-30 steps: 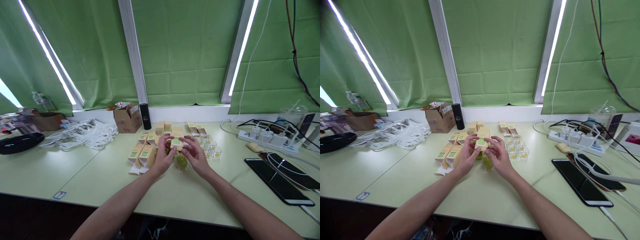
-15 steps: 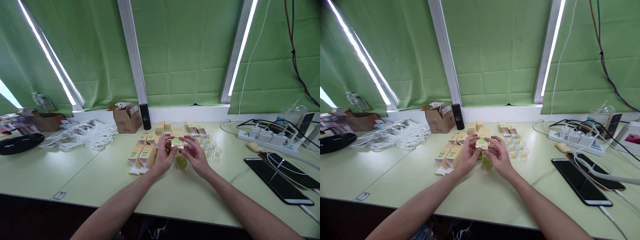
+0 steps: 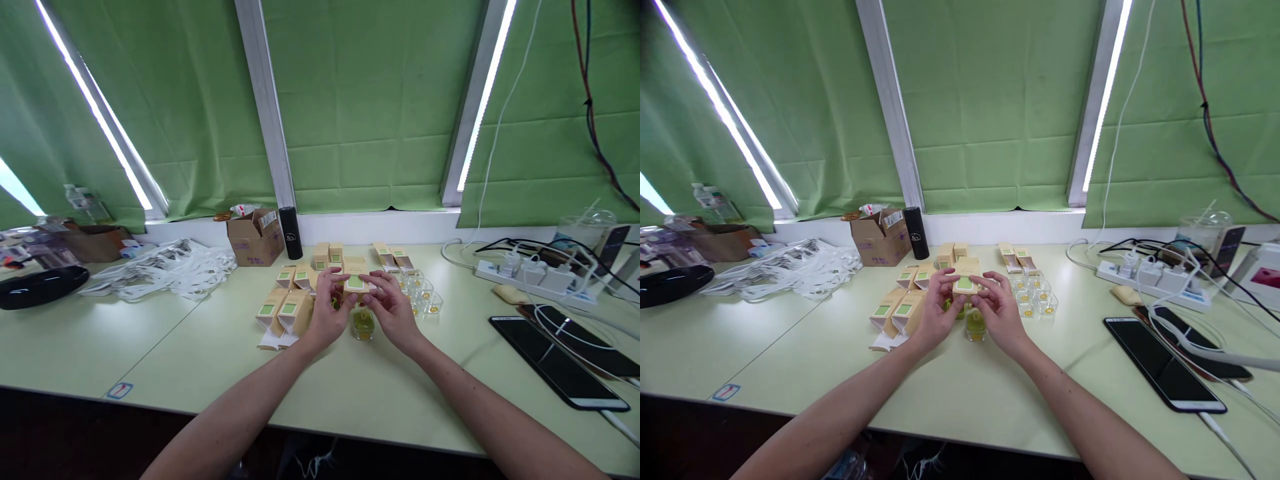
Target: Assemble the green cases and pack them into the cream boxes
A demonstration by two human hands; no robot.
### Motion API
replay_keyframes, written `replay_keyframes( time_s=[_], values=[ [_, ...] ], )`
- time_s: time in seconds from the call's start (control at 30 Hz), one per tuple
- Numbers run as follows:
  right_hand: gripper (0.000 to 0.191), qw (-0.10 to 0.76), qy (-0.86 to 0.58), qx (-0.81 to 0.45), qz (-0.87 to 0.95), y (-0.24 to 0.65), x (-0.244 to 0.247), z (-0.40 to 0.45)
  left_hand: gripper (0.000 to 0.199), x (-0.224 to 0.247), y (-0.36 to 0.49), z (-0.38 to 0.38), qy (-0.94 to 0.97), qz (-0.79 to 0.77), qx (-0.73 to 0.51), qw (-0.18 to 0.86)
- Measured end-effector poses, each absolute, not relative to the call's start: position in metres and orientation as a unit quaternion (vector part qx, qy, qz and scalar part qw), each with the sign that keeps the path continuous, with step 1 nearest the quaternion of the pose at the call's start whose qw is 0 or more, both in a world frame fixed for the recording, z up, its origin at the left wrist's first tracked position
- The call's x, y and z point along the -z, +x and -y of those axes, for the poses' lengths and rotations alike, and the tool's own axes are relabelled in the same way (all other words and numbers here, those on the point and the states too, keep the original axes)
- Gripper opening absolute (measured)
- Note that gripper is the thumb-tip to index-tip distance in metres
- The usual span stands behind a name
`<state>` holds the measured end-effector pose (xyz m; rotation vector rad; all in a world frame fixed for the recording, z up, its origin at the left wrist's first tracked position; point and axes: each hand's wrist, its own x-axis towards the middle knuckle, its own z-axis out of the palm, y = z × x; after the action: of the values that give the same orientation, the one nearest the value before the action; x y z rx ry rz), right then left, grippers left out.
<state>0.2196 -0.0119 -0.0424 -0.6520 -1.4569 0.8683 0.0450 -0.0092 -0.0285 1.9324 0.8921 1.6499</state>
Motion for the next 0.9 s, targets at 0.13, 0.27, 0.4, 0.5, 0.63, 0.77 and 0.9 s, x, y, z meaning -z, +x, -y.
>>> replay_keyframes(
  time_s=[0.13, 0.27, 0.4, 0.5, 0.63, 0.77, 0.9],
  values=[
    [0.035, 0.613, -0.292, -0.376, 0.630, 0.220, 0.042, 0.011, 0.030, 0.027, 0.045, 0.009, 0.700, -0.325, -0.603, 0.203],
    [0.039, 0.614, -0.283, -0.392, 0.624, 0.221, 0.040, 0.011, 0.032, 0.021, 0.042, 0.014, 0.708, -0.325, -0.587, 0.220],
    [0.046, 0.600, -0.286, -0.405, 0.628, 0.223, 0.038, 0.013, 0.032, 0.017, 0.041, 0.020, 0.719, -0.333, -0.573, 0.210],
    [0.053, 0.588, -0.278, -0.423, 0.631, 0.225, 0.035, 0.014, 0.035, 0.018, 0.041, 0.019, 0.735, -0.340, -0.562, 0.169],
    [0.062, 0.573, -0.262, -0.433, 0.645, 0.226, 0.031, 0.017, 0.040, 0.023, 0.039, 0.014, 0.740, -0.355, -0.561, 0.108],
    [0.069, 0.591, -0.247, -0.405, 0.653, 0.224, 0.029, 0.021, 0.040, 0.023, 0.037, 0.011, 0.729, -0.364, -0.574, 0.080],
    [0.067, 0.593, -0.226, -0.336, 0.696, 0.224, 0.027, 0.028, 0.039, 0.021, 0.037, 0.009, 0.702, -0.383, -0.591, 0.109]
  ],
)
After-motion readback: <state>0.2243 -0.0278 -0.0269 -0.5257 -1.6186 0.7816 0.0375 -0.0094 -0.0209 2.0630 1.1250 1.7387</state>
